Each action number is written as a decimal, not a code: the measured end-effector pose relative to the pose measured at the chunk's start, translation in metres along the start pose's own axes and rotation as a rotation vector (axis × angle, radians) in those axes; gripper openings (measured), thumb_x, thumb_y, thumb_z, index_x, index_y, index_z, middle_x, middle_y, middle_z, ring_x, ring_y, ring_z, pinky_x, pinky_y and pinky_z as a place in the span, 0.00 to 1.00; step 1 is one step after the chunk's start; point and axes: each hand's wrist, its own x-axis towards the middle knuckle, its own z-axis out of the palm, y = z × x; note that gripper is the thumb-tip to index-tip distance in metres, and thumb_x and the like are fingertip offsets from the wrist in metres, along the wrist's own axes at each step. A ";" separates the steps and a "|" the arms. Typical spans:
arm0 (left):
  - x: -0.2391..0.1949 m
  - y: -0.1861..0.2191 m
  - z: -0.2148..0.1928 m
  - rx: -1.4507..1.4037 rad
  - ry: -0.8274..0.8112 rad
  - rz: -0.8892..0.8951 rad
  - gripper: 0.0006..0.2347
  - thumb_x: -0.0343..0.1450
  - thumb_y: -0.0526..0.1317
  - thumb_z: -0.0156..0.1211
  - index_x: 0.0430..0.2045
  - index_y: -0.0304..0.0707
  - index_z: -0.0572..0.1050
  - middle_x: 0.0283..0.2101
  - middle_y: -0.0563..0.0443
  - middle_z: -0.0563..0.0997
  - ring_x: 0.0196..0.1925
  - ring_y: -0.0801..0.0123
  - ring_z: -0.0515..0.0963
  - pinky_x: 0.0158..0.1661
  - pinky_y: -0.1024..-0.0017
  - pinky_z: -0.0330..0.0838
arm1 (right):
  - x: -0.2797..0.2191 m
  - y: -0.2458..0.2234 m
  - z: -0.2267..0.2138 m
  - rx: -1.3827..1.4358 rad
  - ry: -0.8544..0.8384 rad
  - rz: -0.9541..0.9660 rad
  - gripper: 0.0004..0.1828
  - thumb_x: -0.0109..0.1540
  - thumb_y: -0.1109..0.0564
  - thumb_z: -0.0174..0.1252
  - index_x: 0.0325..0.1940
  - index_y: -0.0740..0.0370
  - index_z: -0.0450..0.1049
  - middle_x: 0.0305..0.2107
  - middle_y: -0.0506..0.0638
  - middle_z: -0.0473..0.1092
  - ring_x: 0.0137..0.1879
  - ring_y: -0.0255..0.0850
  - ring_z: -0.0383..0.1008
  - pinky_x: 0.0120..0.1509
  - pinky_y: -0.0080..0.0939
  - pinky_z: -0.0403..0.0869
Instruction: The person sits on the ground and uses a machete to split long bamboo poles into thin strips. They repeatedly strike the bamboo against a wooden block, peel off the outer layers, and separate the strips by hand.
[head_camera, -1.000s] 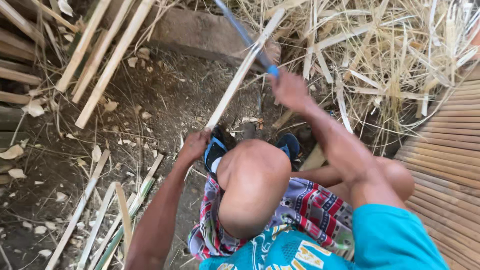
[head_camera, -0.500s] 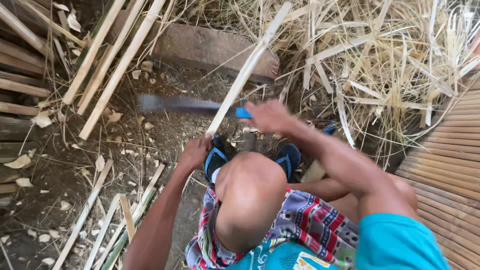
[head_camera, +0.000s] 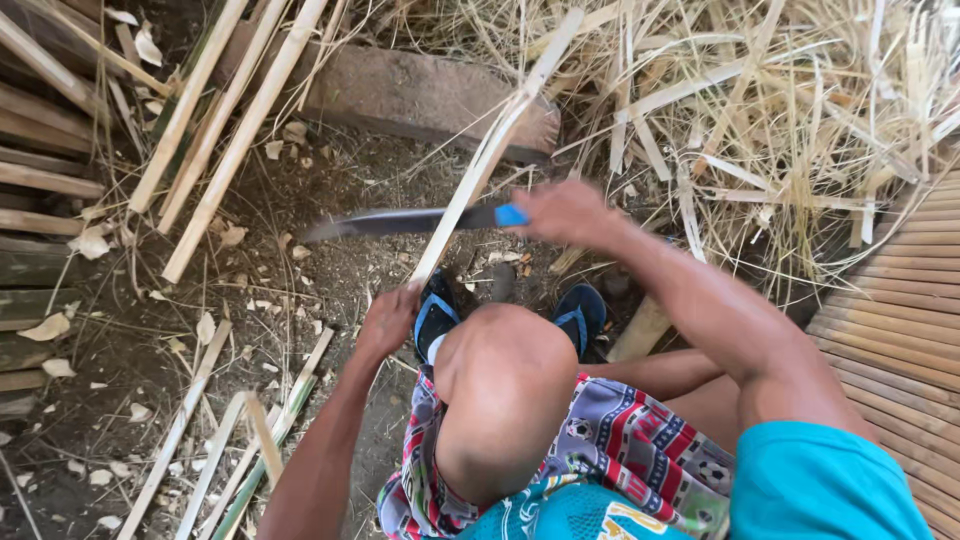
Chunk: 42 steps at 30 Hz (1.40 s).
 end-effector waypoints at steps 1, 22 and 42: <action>-0.019 -0.011 0.003 0.015 -0.017 -0.010 0.26 0.79 0.54 0.35 0.27 0.32 0.77 0.29 0.32 0.80 0.35 0.40 0.79 0.42 0.49 0.70 | -0.014 0.004 0.003 0.023 0.019 0.059 0.29 0.68 0.31 0.43 0.48 0.58 0.72 0.26 0.57 0.76 0.34 0.56 0.80 0.42 0.59 0.74; 0.011 0.016 -0.039 0.007 0.206 0.051 0.23 0.73 0.50 0.54 0.58 0.31 0.67 0.38 0.30 0.80 0.33 0.45 0.81 0.31 0.53 0.76 | -0.007 0.026 0.059 0.265 0.325 0.321 0.31 0.67 0.30 0.49 0.45 0.63 0.71 0.29 0.66 0.74 0.39 0.67 0.76 0.43 0.66 0.72; 0.118 0.231 -0.044 -0.031 0.089 0.200 0.26 0.76 0.49 0.55 0.66 0.35 0.58 0.48 0.26 0.79 0.49 0.36 0.81 0.47 0.48 0.76 | -0.092 0.042 0.155 1.410 0.410 0.302 0.18 0.68 0.42 0.56 0.37 0.58 0.65 0.18 0.44 0.61 0.19 0.33 0.60 0.22 0.40 0.64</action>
